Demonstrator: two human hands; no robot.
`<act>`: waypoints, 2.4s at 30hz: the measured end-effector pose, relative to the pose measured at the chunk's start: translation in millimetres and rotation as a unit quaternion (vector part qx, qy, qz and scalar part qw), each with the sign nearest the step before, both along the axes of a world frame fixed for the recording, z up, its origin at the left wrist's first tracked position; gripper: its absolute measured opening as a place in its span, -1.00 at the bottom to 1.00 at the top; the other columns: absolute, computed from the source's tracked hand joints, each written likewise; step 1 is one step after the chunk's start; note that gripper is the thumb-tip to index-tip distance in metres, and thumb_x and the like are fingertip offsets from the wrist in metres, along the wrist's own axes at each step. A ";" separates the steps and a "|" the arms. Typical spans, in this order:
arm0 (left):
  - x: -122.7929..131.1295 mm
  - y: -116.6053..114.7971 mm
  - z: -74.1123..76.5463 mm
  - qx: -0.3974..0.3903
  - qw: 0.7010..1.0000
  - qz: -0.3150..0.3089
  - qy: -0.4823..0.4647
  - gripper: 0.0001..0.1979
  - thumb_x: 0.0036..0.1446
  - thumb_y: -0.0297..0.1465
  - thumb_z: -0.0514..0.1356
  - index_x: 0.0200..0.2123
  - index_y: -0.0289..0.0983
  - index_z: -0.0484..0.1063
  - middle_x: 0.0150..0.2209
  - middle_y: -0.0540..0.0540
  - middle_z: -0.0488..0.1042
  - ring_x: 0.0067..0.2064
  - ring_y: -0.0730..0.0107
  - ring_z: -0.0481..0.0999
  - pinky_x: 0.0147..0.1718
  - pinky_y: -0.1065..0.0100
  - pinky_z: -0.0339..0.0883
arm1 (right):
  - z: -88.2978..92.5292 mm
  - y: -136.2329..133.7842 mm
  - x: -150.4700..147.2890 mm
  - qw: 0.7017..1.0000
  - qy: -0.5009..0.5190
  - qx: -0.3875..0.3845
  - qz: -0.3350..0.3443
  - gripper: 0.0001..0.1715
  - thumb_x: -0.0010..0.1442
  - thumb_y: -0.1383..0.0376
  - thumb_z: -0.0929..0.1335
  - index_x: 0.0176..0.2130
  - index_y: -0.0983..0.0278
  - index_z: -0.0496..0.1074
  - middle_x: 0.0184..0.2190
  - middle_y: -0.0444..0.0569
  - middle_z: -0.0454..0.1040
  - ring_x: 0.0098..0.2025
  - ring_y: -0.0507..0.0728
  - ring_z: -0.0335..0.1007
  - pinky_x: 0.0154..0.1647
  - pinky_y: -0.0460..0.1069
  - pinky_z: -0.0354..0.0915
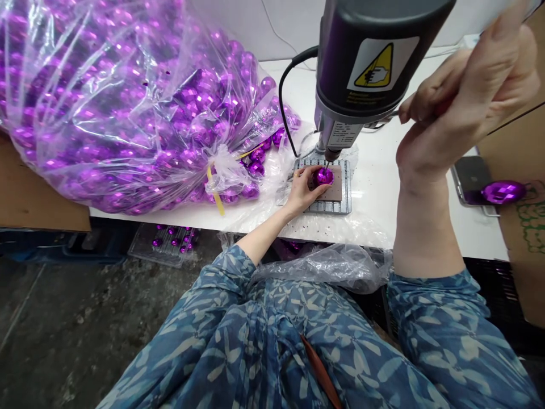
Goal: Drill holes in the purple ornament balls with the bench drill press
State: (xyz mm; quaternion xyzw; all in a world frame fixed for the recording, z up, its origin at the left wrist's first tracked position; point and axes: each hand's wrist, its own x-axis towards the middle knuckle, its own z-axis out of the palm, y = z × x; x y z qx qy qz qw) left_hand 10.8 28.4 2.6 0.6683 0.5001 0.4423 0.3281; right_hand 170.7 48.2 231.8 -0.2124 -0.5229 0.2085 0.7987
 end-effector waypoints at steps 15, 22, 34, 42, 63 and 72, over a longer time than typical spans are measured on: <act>-0.6 -2.9 1.1 0.002 1.000 0.006 0.025 -0.40 0.31 -0.06 0.52 0.30 -0.11 0.51 0.28 -0.28 0.60 0.42 -0.12 0.46 0.44 -0.14 0.35 | -38.9 -11.1 0.7 0.998 0.007 0.043 -0.052 -0.09 0.30 -0.16 0.45 -0.50 0.31 -0.16 -0.67 -0.29 -0.27 -0.66 -0.23 0.06 -0.57 -0.21 0.03; 0.7 -3.0 -0.4 0.009 1.000 0.003 0.020 -0.41 0.31 -0.08 0.52 0.29 -0.12 0.52 0.29 -0.29 0.60 0.41 -0.11 0.47 0.45 -0.13 0.34 | -54.7 -4.8 6.2 0.994 0.013 0.091 -0.055 -0.02 0.38 -0.12 0.47 -0.43 0.30 -0.27 -0.69 -0.22 -0.38 -0.68 -0.13 -0.05 -0.62 -0.14 0.07; 0.9 -6.0 1.5 0.007 0.999 0.004 0.039 -0.41 0.35 -0.07 0.48 0.32 -0.11 0.48 0.32 -0.30 0.58 0.44 -0.12 0.45 0.43 -0.15 0.37 | -90.3 11.7 22.8 0.984 -0.021 0.153 -0.085 -0.19 0.44 -0.04 0.41 -0.42 0.30 -0.15 -0.69 -0.27 -0.30 -0.68 -0.15 -0.20 -0.62 -0.16 0.09; 3.0 -5.9 0.8 0.011 0.999 0.009 0.033 -0.44 0.36 -0.09 0.47 0.31 -0.10 0.49 0.31 -0.28 0.59 0.43 -0.11 0.47 0.43 -0.16 0.38 | -100.6 9.9 25.1 0.980 -0.061 0.158 -0.103 -0.21 0.48 -0.04 0.36 -0.49 0.31 -0.08 -0.69 -0.28 -0.22 -0.68 -0.18 -0.17 -0.59 -0.16 0.11; -35.7 -125.6 7.5 0.151 0.981 -0.038 0.120 -0.49 0.34 0.13 0.41 0.08 -0.13 0.65 -0.12 -0.16 0.71 -0.11 0.13 0.68 -0.10 0.07 0.62 | 12.3 12.4 2.2 1.000 -0.020 -0.014 0.019 -0.12 0.00 -0.33 0.50 -0.51 0.20 -0.01 -0.72 -0.33 -0.14 -0.71 -0.11 -0.05 -0.72 -0.06 -0.10; -94.5 -124.9 18.9 0.284 0.941 -0.061 0.175 -0.73 0.52 -0.31 0.19 0.19 0.00 0.58 -0.02 -0.11 0.72 0.02 0.12 0.69 0.07 -0.01 0.65 | 9.6 13.9 2.1 1.000 -0.005 -0.022 0.016 -0.32 0.30 -0.05 0.52 -0.48 0.21 0.11 -0.70 -0.33 -0.01 -0.69 -0.12 -0.02 -0.66 -0.07 -0.05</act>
